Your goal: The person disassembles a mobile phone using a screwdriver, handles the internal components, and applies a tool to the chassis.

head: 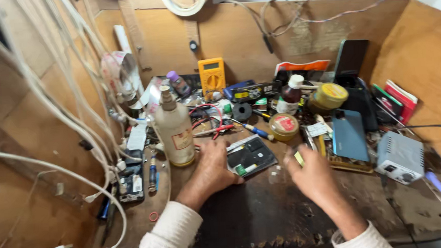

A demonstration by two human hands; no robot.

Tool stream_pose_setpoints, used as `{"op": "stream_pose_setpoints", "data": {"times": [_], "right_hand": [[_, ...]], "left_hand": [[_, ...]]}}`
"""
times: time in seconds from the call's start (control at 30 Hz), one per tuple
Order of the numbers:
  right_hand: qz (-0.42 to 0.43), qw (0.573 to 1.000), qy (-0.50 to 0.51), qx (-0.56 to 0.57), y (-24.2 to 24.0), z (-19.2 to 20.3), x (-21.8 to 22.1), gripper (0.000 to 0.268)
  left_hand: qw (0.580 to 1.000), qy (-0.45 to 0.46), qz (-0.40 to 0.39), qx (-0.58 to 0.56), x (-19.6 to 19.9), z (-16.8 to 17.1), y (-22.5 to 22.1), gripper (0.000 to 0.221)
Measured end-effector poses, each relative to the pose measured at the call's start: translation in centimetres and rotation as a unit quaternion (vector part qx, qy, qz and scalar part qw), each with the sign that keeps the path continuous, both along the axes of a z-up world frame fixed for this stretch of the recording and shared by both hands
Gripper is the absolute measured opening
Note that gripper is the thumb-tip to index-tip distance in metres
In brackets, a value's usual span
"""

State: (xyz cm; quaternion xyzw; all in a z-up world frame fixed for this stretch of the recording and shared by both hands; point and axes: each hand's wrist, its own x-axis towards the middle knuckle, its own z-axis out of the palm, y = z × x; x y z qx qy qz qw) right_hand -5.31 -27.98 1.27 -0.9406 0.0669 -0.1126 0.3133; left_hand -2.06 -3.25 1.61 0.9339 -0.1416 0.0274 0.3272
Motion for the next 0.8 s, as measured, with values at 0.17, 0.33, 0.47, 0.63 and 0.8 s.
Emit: {"op": "stream_pose_setpoints", "data": {"times": [0.17, 0.33, 0.47, 0.63, 0.8], "right_hand": [[-0.029, 0.996, 0.078, -0.01, 0.4, -2.7, -0.7, 0.019], [0.026, 0.999, -0.014, 0.037, 1.6, -3.6, -0.8, 0.017], [0.005, 0.996, 0.012, 0.091, 1.4, -3.4, -1.1, 0.016], [-0.029, 0.993, -0.03, 0.112, 0.8, -3.1, -2.0, 0.016], [-0.028, 0.993, -0.058, 0.096, 0.1, -2.9, -2.5, 0.017]], "left_hand": [[0.991, 0.105, -0.001, 0.088, 2.4, 0.1, -0.3, 0.099], [0.992, 0.122, 0.011, 0.032, 3.3, -0.1, -0.2, 0.083], [0.999, 0.042, 0.012, 0.0, 2.8, 1.5, -0.8, 0.06], [0.997, -0.073, 0.015, -0.013, 0.7, 3.8, -3.4, 0.041], [0.98, -0.19, -0.041, 0.041, -0.3, 4.3, -6.0, 0.036]]}}
